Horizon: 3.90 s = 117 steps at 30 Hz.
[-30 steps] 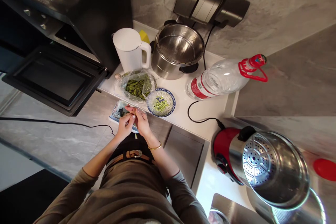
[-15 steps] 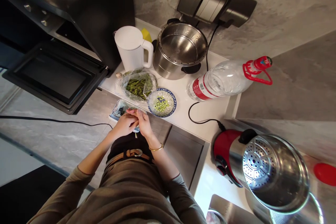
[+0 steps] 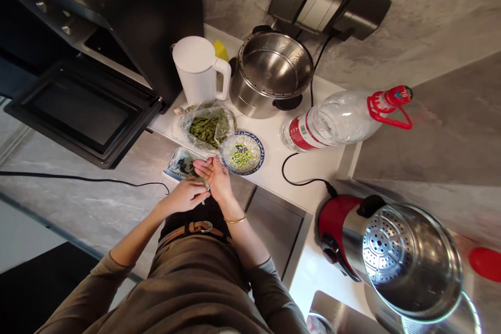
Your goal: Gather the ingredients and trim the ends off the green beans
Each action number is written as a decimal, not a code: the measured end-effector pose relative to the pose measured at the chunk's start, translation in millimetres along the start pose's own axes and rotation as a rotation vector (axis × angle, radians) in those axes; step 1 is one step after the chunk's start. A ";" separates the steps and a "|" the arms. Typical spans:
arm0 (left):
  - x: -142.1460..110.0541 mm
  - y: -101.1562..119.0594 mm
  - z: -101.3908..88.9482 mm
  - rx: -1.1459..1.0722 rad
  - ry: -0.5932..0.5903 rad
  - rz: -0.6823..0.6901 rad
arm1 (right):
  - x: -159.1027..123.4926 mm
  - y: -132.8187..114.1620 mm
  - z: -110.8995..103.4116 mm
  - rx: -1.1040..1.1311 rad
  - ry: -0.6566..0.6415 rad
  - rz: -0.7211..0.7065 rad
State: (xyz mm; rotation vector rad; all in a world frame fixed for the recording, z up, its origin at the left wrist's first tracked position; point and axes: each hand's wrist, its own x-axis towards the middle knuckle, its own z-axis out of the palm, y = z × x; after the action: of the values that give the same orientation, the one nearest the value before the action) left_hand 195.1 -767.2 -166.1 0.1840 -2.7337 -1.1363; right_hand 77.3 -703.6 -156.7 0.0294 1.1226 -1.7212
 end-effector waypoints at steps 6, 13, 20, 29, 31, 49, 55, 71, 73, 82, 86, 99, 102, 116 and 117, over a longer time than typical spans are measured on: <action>-3.5 4.1 5.7 0.020 0.338 -0.147 | 2.3 -16.1 -8.0 0.021 0.029 -0.010; 2.7 -5.0 -14.5 0.353 0.424 -0.239 | -15.8 -2.2 0.7 -0.111 -0.096 -0.013; 3.9 -0.1 -12.9 0.391 0.368 -0.242 | -17.9 5.6 4.1 -0.118 -0.020 -0.093; 3.4 0.4 -3.2 0.295 0.373 -0.308 | -15.0 8.6 5.0 -0.192 0.023 -0.163; 2.6 0.9 0.6 0.182 0.400 -0.340 | -15.2 10.2 5.4 -0.214 0.020 -0.179; 4.6 -2.1 -1.2 0.066 0.535 -0.330 | -9.4 11.5 1.3 -0.316 -0.004 -0.226; 1.0 -6.9 3.3 0.007 0.560 -0.362 | -2.5 23.9 -6.8 -0.319 -0.102 -0.203; -18.7 -43.0 27.9 0.424 0.078 -0.804 | 25.0 29.9 -34.5 0.233 0.028 0.119; -18.3 -46.0 28.9 0.400 0.098 -0.803 | 24.9 28.1 -35.4 0.241 0.004 0.125; 11.0 -17.6 31.4 0.158 0.284 -0.471 | 18.6 37.8 -19.5 0.108 0.008 -0.025; 12.2 -20.7 29.8 0.015 0.307 -0.485 | 19.7 32.8 -26.0 0.117 0.085 -0.065; 12.4 -20.2 5.8 -0.013 0.278 -0.565 | 14.5 25.4 -38.6 -0.268 -0.065 -0.029; 11.3 -24.2 -3.0 0.176 0.295 -0.646 | 14.9 25.5 -41.8 -0.326 -0.154 0.054; -13.1 -45.9 6.8 0.282 0.311 -0.441 | 13.5 30.5 -37.5 -0.070 -0.123 0.223; -13.6 -43.4 8.9 0.264 0.349 -0.364 | 13.1 31.3 -36.6 -0.073 -0.119 0.215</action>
State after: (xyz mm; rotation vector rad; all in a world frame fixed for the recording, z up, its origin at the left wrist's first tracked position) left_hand 208.5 -789.1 -204.7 0.8579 -2.5762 -0.7177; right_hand 77.7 -689.0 -204.4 0.0021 1.0533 -1.4716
